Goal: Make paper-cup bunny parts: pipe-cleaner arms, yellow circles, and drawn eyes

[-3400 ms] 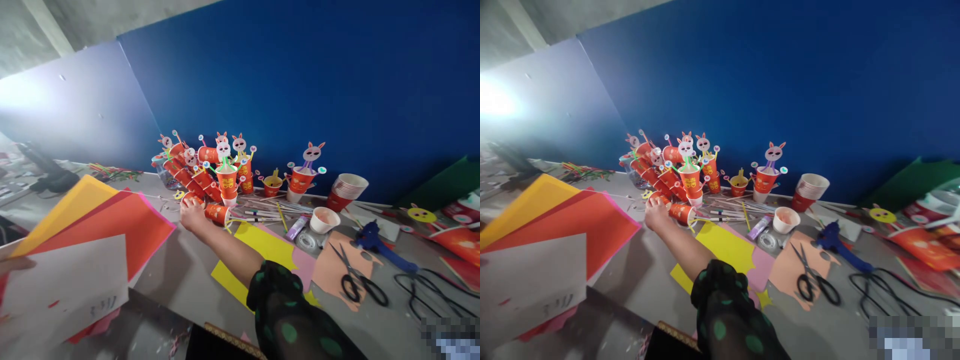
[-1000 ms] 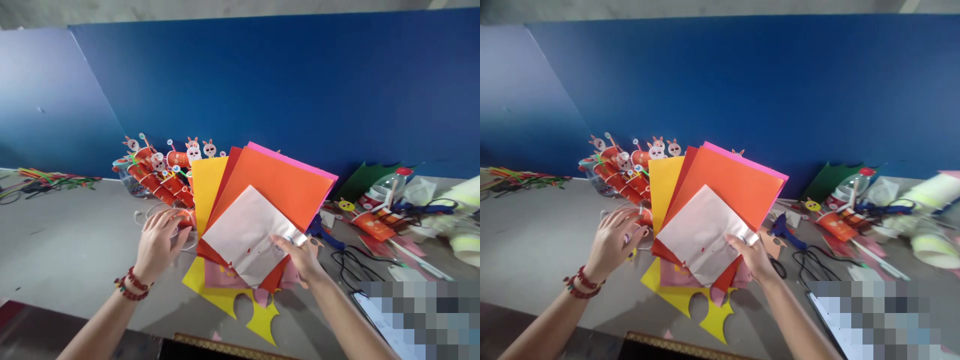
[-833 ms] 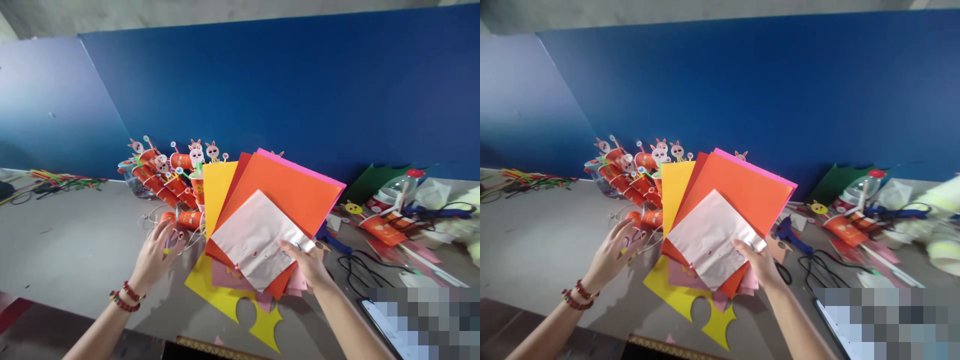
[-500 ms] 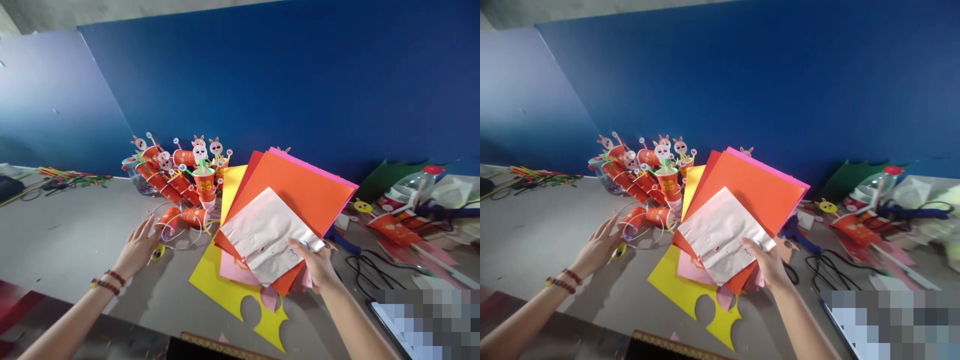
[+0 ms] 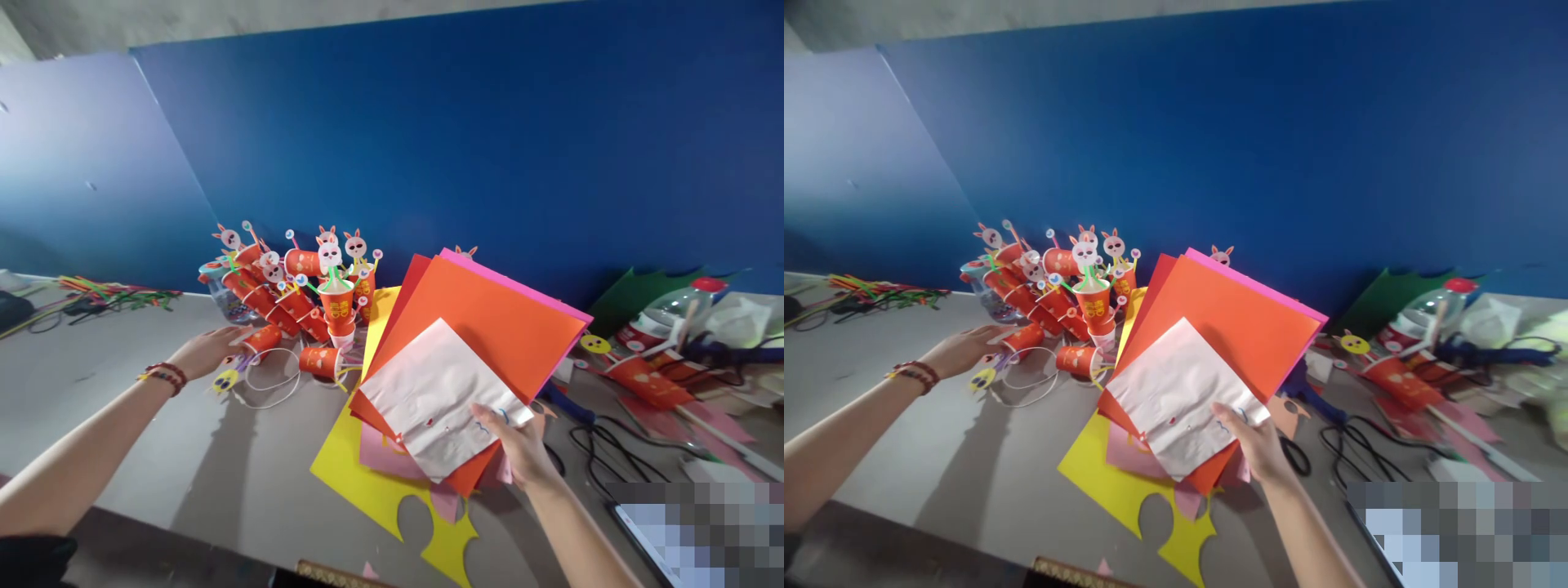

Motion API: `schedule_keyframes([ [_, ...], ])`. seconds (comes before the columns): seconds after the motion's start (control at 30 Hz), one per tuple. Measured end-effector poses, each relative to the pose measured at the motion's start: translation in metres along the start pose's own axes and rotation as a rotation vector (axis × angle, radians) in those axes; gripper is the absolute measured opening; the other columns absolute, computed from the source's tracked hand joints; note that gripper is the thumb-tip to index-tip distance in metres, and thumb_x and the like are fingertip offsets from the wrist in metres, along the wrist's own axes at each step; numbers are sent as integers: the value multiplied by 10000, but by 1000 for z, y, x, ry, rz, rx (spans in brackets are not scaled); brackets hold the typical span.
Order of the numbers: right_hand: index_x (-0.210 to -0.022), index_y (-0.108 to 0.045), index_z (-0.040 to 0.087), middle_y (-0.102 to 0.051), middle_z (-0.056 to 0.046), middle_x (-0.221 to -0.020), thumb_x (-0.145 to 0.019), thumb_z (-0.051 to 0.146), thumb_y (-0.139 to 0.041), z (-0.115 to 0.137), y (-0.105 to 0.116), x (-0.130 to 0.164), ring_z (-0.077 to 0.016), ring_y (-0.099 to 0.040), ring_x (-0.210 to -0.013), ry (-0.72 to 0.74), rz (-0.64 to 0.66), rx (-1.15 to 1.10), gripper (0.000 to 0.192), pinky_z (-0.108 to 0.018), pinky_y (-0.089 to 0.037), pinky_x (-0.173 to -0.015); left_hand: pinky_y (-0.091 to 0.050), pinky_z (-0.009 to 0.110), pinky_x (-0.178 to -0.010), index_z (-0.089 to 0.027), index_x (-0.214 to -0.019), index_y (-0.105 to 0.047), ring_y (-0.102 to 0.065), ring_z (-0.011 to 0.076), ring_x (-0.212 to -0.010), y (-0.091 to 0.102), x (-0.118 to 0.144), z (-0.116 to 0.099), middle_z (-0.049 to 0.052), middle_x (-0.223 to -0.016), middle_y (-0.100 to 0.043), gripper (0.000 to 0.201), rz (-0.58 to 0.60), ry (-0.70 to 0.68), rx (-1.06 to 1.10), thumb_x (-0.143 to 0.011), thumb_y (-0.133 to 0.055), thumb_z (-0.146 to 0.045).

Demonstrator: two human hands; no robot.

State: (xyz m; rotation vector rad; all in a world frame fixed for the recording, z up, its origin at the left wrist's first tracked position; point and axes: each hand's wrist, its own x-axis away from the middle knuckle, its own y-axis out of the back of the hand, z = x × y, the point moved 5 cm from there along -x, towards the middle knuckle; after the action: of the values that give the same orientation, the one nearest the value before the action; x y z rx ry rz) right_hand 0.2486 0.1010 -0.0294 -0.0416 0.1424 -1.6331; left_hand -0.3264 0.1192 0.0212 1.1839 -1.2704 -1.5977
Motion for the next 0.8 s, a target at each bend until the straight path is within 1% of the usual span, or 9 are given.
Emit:
schedule_keyframes([
  [0.13,-830,-770,191,-786,-96,-946,-565,403,-906,2,1,1,-376,-700,-1034,-22,-26,-20,366,-489,-577,-911,-479,396,-969,-170,-1106,-684,-605,255,-1126,-7,15,-4,99,-1296,-617,336,-45,87,-50,-960,-414,-308],
  [0.23,-772,-765,192,-787,-100,-875,-562,427,-903,6,-2,1,-382,-703,-1023,-25,-13,-17,344,-496,-578,-905,-487,426,-947,-184,-1132,-660,-604,304,-1108,-22,29,-15,135,-1333,-581,411,-94,159,-85,-878,-576,-495],
  [0.37,-795,-773,197,-788,-96,-859,-581,428,-896,10,-4,3,-382,-704,-1021,7,-5,13,338,-512,-565,-928,-353,519,-1091,-176,-1105,-643,-495,344,-1267,-25,39,-14,130,-1453,-477,321,-196,234,-104,-894,-556,-402],
  [0.47,-834,-782,189,-787,-106,-930,-589,441,-893,11,-1,6,-381,-698,-1038,31,4,25,369,-519,-551,-951,-360,573,-1071,-166,-1133,-607,-477,375,-1274,-14,43,-8,151,-1464,-432,332,-301,333,-113,-901,-524,-389],
  [0.53,-838,-792,178,-787,-121,-946,-596,469,-885,10,1,8,-385,-703,-1021,-2,29,35,390,-514,-559,-939,-371,594,-1057,-156,-1186,-550,-445,394,-1300,-3,47,-14,182,-1448,-422,375,-418,410,-109,-890,-527,-386],
  [0.6,-830,-800,174,-787,-129,-951,-598,500,-876,9,1,9,-388,-705,-1019,-50,62,34,408,-500,-568,-930,-343,566,-1106,-171,-1221,-521,-420,376,-1336,12,51,-37,167,-1419,-458,399,-610,433,-32,-870,-553,-358],
  [0.67,-841,-804,184,-786,-123,-970,-601,517,-871,9,-1,11,-384,-703,-1032,-82,90,24,416,-489,-574,-928,-286,583,-1144,-218,-1240,-527,-400,372,-1363,22,47,-78,129,-1450,-454,392,-662,322,96,-868,-550,-337],
  [0.77,-843,-803,203,-789,-115,-968,-594,518,-877,10,-6,13,-377,-714,-1010,-105,122,9,408,-497,-584,-908,-365,548,-1117,-268,-1273,-548,-483,338,-1317,28,30,-147,96,-1411,-525,368,-613,172,612,-926,-502,-382],
  [0.8,-849,-801,207,-789,-114,-971,-591,511,-882,11,-8,14,-374,-717,-1003,-98,127,-9,407,-499,-586,-903,-443,520,-1058,-270,-1326,-520,-526,325,-1284,24,21,-169,105,-1420,-525,405,-505,158,875,-959,-449,-426],
])
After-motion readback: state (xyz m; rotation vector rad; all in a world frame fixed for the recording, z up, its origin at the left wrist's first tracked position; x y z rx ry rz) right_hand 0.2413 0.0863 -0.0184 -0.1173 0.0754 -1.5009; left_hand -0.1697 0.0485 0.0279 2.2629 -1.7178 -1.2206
